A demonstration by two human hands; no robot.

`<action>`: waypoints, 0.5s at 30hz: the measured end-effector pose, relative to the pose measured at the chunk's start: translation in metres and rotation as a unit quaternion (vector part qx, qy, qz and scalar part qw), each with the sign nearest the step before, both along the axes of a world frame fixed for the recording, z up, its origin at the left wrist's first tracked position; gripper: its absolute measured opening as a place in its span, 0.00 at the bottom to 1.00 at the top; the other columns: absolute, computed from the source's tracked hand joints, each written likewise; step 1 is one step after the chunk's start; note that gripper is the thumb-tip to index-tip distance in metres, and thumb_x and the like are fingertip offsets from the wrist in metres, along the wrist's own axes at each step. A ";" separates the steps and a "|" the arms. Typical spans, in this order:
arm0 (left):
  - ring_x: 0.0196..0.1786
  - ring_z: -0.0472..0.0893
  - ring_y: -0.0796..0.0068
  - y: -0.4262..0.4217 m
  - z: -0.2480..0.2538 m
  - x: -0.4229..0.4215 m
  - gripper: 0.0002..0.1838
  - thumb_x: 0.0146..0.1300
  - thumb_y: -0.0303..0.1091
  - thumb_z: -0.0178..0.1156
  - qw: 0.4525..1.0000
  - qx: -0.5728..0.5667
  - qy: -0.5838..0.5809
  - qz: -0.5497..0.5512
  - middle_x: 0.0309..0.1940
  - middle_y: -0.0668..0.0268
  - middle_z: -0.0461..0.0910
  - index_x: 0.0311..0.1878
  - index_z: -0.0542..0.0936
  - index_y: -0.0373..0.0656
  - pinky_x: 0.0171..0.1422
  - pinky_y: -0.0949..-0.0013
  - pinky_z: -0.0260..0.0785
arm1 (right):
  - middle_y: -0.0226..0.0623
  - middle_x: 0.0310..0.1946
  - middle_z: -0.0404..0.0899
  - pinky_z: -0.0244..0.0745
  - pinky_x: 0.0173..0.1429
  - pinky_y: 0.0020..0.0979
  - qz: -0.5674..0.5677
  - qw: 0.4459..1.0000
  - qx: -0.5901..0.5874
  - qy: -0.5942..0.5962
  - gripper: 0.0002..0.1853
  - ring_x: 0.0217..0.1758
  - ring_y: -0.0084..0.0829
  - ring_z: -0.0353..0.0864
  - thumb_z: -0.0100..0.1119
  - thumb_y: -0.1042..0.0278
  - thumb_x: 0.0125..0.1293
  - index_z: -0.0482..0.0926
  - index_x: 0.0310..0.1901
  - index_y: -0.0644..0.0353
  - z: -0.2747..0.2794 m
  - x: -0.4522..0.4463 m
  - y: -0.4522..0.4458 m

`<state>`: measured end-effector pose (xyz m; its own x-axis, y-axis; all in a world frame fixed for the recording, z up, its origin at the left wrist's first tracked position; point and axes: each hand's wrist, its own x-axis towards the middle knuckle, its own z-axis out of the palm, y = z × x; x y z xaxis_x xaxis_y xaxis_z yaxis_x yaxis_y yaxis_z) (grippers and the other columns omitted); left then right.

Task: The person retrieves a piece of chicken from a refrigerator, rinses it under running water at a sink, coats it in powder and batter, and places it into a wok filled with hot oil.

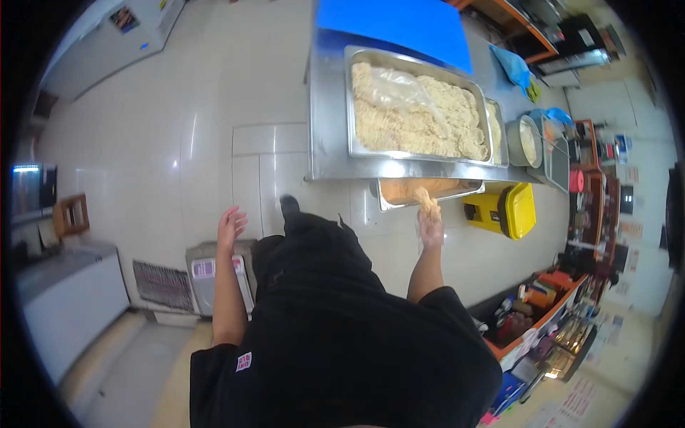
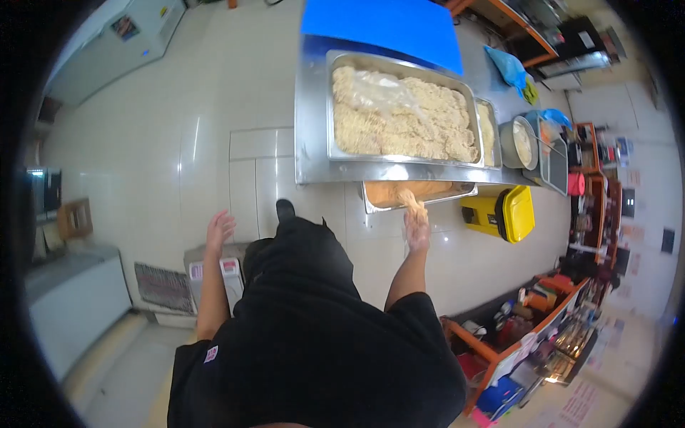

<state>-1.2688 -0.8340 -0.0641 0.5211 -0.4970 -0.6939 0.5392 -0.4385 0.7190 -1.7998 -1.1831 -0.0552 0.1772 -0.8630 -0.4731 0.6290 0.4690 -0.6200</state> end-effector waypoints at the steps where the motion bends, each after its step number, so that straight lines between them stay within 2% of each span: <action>1: 0.51 0.80 0.69 0.001 -0.010 0.018 0.20 0.73 0.44 0.49 1.000 0.009 0.004 0.022 0.52 0.63 0.80 0.64 0.70 0.51 0.53 0.67 0.72 | 0.43 0.54 0.75 0.75 0.63 0.40 -0.016 1.000 -0.012 -0.019 0.18 0.55 0.38 0.76 0.50 0.65 0.73 0.70 0.61 0.61 -0.002 -0.006 0.009; 3: 0.52 0.79 0.67 0.009 -0.035 0.051 0.20 0.72 0.44 0.49 0.992 0.019 0.061 0.112 0.54 0.62 0.79 0.64 0.69 0.51 0.54 0.63 0.72 | 0.41 0.56 0.74 0.72 0.66 0.42 -0.045 0.997 -0.030 -0.051 0.19 0.59 0.38 0.74 0.48 0.64 0.74 0.69 0.63 0.57 -0.016 -0.034 0.040; 5: 0.55 0.78 0.64 0.010 -0.058 0.093 0.21 0.70 0.45 0.51 0.981 0.089 0.085 0.151 0.56 0.60 0.77 0.63 0.68 0.51 0.57 0.59 0.70 | 0.42 0.58 0.74 0.72 0.65 0.42 -0.054 0.980 -0.042 -0.185 0.20 0.60 0.39 0.74 0.50 0.63 0.73 0.68 0.63 0.58 -0.022 -0.054 0.057; 7: 0.54 0.78 0.65 -0.027 -0.063 0.139 0.22 0.68 0.46 0.53 0.984 0.140 0.031 0.102 0.55 0.61 0.77 0.62 0.68 0.50 0.56 0.60 0.71 | 0.44 0.60 0.73 0.71 0.66 0.42 -0.122 0.985 -0.122 -0.001 0.21 0.63 0.40 0.72 0.51 0.62 0.73 0.68 0.64 0.59 0.021 -0.035 0.074; 8: 0.53 0.78 0.65 -0.043 -0.067 0.163 0.23 0.68 0.46 0.54 0.983 0.168 0.004 0.079 0.54 0.61 0.77 0.62 0.68 0.49 0.55 0.60 0.71 | 0.45 0.61 0.72 0.71 0.66 0.42 -0.135 0.981 -0.140 0.024 0.22 0.64 0.40 0.72 0.52 0.62 0.73 0.67 0.64 0.59 0.040 -0.033 0.075; 9: 0.45 0.78 0.69 -0.066 -0.093 0.196 0.23 0.66 0.46 0.55 0.989 0.131 -0.045 0.043 0.47 0.64 0.80 0.61 0.69 0.48 0.46 0.65 0.72 | 0.46 0.62 0.71 0.72 0.65 0.42 -0.151 0.975 -0.158 0.050 0.23 0.65 0.41 0.71 0.53 0.62 0.72 0.67 0.65 0.60 0.058 -0.024 0.073; 11: 0.38 0.76 0.74 -0.165 -0.119 0.258 0.21 0.66 0.44 0.55 0.989 0.074 -0.110 -0.071 0.40 0.68 0.80 0.58 0.72 0.47 0.38 0.69 0.70 | 0.47 0.63 0.71 0.72 0.66 0.43 -0.175 0.956 -0.232 0.036 0.23 0.66 0.42 0.70 0.51 0.62 0.73 0.66 0.66 0.61 0.142 0.051 0.056; 12: 0.36 0.75 0.77 -0.231 -0.097 0.271 0.18 0.66 0.43 0.56 0.985 0.032 -0.147 -0.088 0.36 0.69 0.79 0.56 0.74 0.48 0.35 0.70 0.68 | 0.47 0.63 0.70 0.71 0.68 0.43 -0.166 0.951 -0.258 -0.042 0.23 0.66 0.42 0.70 0.51 0.63 0.74 0.65 0.66 0.62 0.157 0.071 0.045; 13: 0.37 0.74 0.78 -0.286 -0.075 0.280 0.18 0.66 0.43 0.56 0.973 -0.047 -0.186 -0.127 0.38 0.69 0.79 0.55 0.75 0.48 0.36 0.71 0.68 | 0.47 0.63 0.70 0.69 0.70 0.44 -0.159 0.940 -0.278 -0.114 0.23 0.66 0.42 0.70 0.50 0.63 0.74 0.64 0.66 0.63 0.171 0.088 0.042; 15: 0.50 0.77 0.70 -0.397 0.003 0.275 0.21 0.67 0.44 0.54 0.976 -0.100 -0.123 -0.148 0.50 0.64 0.78 0.60 0.72 0.46 0.46 0.67 0.71 | 0.48 0.62 0.71 0.70 0.70 0.43 -0.179 0.927 -0.289 -0.160 0.22 0.65 0.43 0.71 0.49 0.64 0.74 0.65 0.64 0.65 0.199 0.151 0.033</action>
<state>-0.9937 -1.2308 -0.0615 0.4733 -0.7634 -0.4396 0.2108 -0.3864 0.8979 -1.6493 -1.1500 0.1436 -0.1182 -0.9864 0.1142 0.8755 -0.1578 -0.4567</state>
